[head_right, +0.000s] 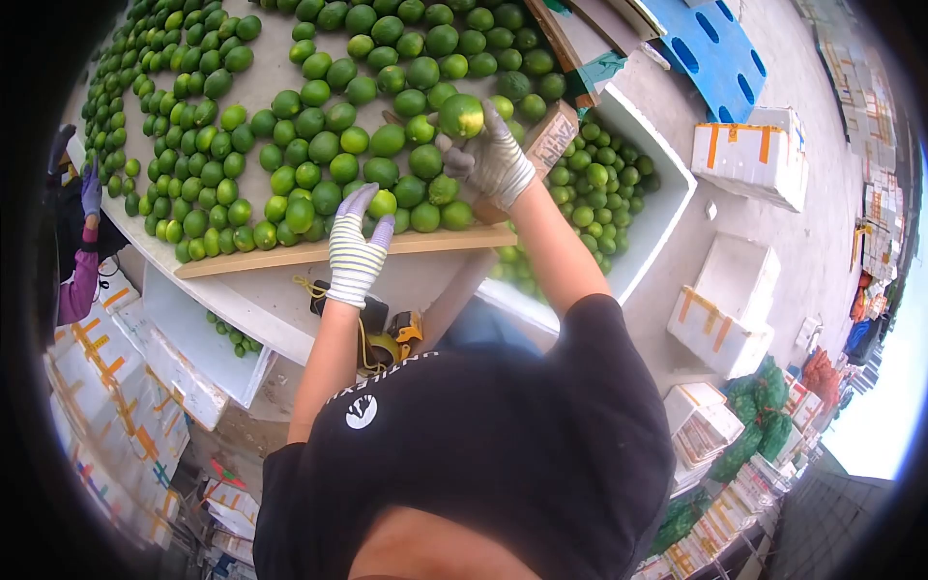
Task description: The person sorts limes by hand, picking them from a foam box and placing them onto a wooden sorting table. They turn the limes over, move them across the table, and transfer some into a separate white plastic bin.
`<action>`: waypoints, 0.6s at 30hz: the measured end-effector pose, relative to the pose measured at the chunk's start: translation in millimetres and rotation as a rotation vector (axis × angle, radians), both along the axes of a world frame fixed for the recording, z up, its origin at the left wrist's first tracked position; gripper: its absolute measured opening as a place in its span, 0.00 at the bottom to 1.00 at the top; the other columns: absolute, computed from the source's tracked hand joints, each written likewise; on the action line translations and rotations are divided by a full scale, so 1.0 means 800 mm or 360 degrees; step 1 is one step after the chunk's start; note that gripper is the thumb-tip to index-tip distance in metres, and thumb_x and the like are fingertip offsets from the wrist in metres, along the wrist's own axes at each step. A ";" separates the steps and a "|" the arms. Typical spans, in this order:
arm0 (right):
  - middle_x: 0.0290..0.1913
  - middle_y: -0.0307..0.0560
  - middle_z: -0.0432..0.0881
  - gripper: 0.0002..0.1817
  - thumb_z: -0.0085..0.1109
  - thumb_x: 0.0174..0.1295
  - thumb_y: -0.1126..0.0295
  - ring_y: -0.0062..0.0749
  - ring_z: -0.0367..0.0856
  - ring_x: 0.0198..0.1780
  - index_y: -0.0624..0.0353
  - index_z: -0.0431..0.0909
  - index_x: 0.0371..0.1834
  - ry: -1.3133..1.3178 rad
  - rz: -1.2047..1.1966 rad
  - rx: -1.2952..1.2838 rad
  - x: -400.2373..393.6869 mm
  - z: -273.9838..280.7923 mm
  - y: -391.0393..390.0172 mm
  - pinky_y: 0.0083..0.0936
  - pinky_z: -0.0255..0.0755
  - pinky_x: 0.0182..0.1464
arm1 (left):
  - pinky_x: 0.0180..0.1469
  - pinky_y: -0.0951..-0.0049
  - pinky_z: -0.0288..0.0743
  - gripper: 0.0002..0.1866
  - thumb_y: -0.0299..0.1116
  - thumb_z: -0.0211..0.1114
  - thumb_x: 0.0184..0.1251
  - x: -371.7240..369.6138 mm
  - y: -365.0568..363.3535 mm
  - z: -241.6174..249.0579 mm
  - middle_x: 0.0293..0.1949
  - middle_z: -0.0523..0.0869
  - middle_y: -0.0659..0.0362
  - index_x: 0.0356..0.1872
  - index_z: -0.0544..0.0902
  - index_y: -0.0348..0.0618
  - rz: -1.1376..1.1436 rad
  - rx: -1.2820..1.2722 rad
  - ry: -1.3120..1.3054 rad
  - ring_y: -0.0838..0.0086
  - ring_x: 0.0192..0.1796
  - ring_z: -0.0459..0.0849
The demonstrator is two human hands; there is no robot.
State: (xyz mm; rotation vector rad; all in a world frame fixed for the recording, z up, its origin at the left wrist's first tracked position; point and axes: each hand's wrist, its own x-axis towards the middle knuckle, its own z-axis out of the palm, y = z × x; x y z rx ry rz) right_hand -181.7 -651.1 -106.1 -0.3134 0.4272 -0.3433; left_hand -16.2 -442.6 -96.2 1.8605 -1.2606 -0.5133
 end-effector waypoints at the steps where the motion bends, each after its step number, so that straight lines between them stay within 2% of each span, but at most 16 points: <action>1: 0.35 0.46 0.83 0.45 0.51 0.64 0.28 0.20 0.65 0.20 0.63 0.72 0.63 -0.0002 0.0000 -0.0019 0.001 0.000 0.004 0.19 0.59 0.26 | 0.66 0.58 0.72 0.28 0.26 0.71 0.58 -0.002 -0.004 0.003 0.59 0.80 0.45 0.62 0.78 0.41 0.0018 0.0044 0.0109 0.51 0.61 0.79; 3: 0.32 0.45 0.82 0.47 0.52 0.61 0.26 0.19 0.65 0.20 0.62 0.72 0.64 0.0007 0.0066 -0.0049 0.000 -0.008 0.008 0.19 0.60 0.27 | 0.65 0.58 0.74 0.27 0.26 0.71 0.59 -0.006 -0.009 0.009 0.59 0.80 0.45 0.62 0.78 0.40 0.0058 0.0136 0.0328 0.53 0.61 0.79; 4: 0.31 0.44 0.82 0.48 0.53 0.60 0.26 0.19 0.65 0.20 0.61 0.72 0.64 0.0015 0.0085 -0.0061 -0.001 -0.011 0.010 0.19 0.60 0.27 | 0.63 0.62 0.77 0.28 0.25 0.69 0.62 -0.006 -0.011 0.016 0.61 0.80 0.46 0.65 0.76 0.40 0.0039 0.0199 0.0430 0.59 0.59 0.81; 5: 0.31 0.44 0.81 0.48 0.54 0.59 0.25 0.19 0.66 0.20 0.61 0.72 0.65 0.0023 0.0105 -0.0074 -0.002 -0.012 0.012 0.19 0.60 0.28 | 0.62 0.64 0.78 0.28 0.24 0.69 0.63 -0.007 -0.011 0.013 0.62 0.79 0.46 0.66 0.75 0.41 0.0069 0.0191 0.0736 0.61 0.58 0.82; 7: 0.33 0.43 0.82 0.47 0.58 0.58 0.27 0.20 0.69 0.22 0.59 0.72 0.66 0.0094 0.0146 -0.0101 -0.005 -0.010 0.014 0.18 0.62 0.29 | 0.60 0.67 0.79 0.29 0.23 0.67 0.66 -0.009 -0.016 0.006 0.64 0.78 0.46 0.69 0.72 0.41 0.0138 0.0172 0.1351 0.65 0.56 0.83; 8: 0.34 0.43 0.82 0.47 0.61 0.57 0.29 0.20 0.70 0.23 0.58 0.72 0.66 0.0128 0.0167 -0.0114 -0.008 -0.008 0.016 0.18 0.63 0.30 | 0.59 0.67 0.78 0.31 0.24 0.64 0.69 -0.009 -0.017 0.005 0.67 0.74 0.47 0.73 0.68 0.42 0.0091 0.0175 0.1483 0.65 0.56 0.82; 11: 0.44 0.43 0.83 0.45 0.68 0.55 0.34 0.20 0.75 0.32 0.54 0.71 0.69 0.0156 0.0213 -0.0606 -0.008 0.006 0.020 0.18 0.65 0.33 | 0.60 0.64 0.78 0.32 0.31 0.66 0.70 -0.008 -0.028 0.020 0.67 0.74 0.48 0.74 0.66 0.43 0.0135 0.0182 0.2011 0.63 0.58 0.82; 12: 0.56 0.42 0.80 0.39 0.74 0.58 0.51 0.20 0.77 0.45 0.55 0.70 0.71 0.0244 0.0206 -0.0655 -0.007 0.009 0.019 0.21 0.73 0.42 | 0.60 0.63 0.78 0.32 0.34 0.67 0.70 -0.009 -0.034 0.023 0.67 0.74 0.49 0.73 0.67 0.43 0.0120 0.0130 0.2228 0.62 0.59 0.81; 15: 0.62 0.41 0.77 0.36 0.72 0.59 0.67 0.23 0.77 0.55 0.56 0.69 0.71 0.0775 0.0371 -0.1918 0.005 0.034 0.030 0.25 0.76 0.55 | 0.58 0.60 0.79 0.32 0.41 0.68 0.69 -0.013 -0.061 0.033 0.65 0.75 0.50 0.71 0.69 0.44 0.0155 0.0006 0.2774 0.59 0.60 0.80; 16: 0.63 0.42 0.77 0.33 0.68 0.60 0.77 0.28 0.77 0.61 0.58 0.69 0.71 0.0791 0.0422 -0.2168 0.008 0.049 0.035 0.29 0.73 0.64 | 0.56 0.59 0.80 0.32 0.43 0.69 0.68 -0.017 -0.071 0.039 0.64 0.75 0.50 0.70 0.70 0.44 0.0224 -0.0007 0.2892 0.58 0.60 0.80; 17: 0.63 0.43 0.78 0.33 0.67 0.61 0.77 0.28 0.77 0.61 0.58 0.69 0.71 0.0753 0.0409 -0.1998 0.006 0.051 0.037 0.29 0.73 0.64 | 0.55 0.58 0.81 0.32 0.44 0.69 0.67 -0.017 -0.081 0.040 0.64 0.76 0.51 0.69 0.71 0.44 0.0288 -0.0022 0.3010 0.57 0.60 0.80; 18: 0.63 0.44 0.78 0.32 0.66 0.61 0.77 0.28 0.77 0.61 0.57 0.69 0.71 0.0717 0.0393 -0.1831 0.003 0.053 0.036 0.28 0.74 0.63 | 0.51 0.55 0.84 0.24 0.40 0.71 0.67 -0.011 -0.083 0.020 0.61 0.77 0.51 0.61 0.75 0.45 0.0378 -0.0013 0.3306 0.57 0.54 0.82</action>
